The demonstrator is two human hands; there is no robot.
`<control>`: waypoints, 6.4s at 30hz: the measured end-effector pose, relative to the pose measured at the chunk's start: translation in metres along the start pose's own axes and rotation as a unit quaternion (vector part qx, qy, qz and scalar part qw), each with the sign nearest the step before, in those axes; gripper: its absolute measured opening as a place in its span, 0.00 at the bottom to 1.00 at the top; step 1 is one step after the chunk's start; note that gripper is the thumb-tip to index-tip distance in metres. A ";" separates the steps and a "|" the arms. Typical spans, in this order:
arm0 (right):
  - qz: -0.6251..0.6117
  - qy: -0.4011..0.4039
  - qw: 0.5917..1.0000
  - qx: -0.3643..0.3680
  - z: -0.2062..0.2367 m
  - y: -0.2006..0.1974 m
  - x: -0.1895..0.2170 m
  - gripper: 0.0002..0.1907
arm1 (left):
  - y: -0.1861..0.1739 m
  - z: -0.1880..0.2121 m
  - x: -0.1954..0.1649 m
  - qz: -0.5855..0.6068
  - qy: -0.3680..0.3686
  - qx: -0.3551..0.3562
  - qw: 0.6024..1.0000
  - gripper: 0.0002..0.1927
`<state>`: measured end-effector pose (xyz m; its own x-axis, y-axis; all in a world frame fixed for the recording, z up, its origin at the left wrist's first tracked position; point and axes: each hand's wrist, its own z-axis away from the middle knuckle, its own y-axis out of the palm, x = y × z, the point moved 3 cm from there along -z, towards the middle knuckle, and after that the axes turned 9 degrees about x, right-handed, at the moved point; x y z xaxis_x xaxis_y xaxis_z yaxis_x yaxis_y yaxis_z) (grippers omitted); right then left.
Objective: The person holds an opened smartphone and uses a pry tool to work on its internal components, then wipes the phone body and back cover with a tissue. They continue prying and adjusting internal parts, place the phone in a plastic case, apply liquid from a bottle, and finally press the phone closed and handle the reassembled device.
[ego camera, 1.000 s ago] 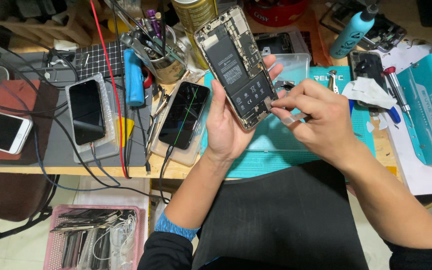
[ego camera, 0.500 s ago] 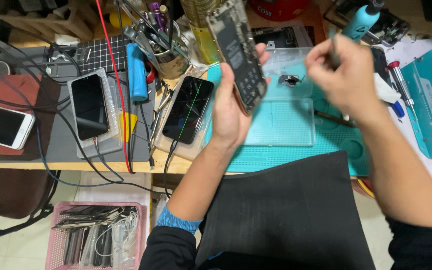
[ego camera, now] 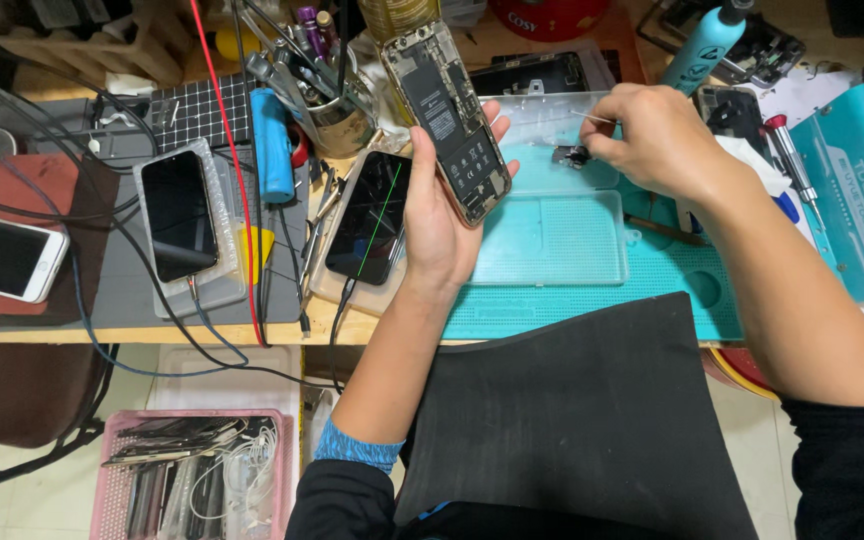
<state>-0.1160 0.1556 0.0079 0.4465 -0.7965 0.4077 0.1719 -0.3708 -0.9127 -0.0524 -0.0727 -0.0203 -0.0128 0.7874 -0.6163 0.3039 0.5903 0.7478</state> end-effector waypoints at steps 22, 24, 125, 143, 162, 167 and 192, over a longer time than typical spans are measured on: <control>0.071 -0.004 0.996 -0.060 -0.021 0.016 0.011 0.08 | -0.011 0.006 -0.003 0.028 -0.003 -0.002 1.000 0.33; 0.088 -0.015 0.994 -0.060 -0.021 0.018 0.012 0.10 | -0.014 0.006 -0.005 0.028 -0.002 -0.009 1.000 0.34; -0.051 -0.139 0.937 -0.317 0.094 0.014 0.086 0.10 | 0.012 0.043 0.037 0.060 0.043 0.004 0.997 0.16; -0.055 -0.099 0.930 -0.350 0.101 0.016 0.075 0.09 | 0.032 0.040 0.020 0.048 0.042 0.051 0.997 0.33; -0.043 -0.106 0.931 -0.347 0.097 0.020 0.072 0.09 | 0.024 0.044 0.026 0.039 0.066 0.042 0.996 0.26; -0.043 -0.105 0.932 -0.344 0.097 0.020 0.073 0.09 | 0.027 0.043 0.023 0.017 0.075 0.053 0.996 0.29; -0.055 -0.119 0.936 -0.327 0.092 0.014 0.081 0.09 | 0.030 0.046 0.026 0.007 0.065 0.061 0.996 0.23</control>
<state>0.0035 0.1298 0.0255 0.6543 -0.6362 0.4087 -0.3112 -0.7192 -0.6213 0.0004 -0.0428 -0.0249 -0.1295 0.8162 -0.5630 0.4180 0.5599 0.7154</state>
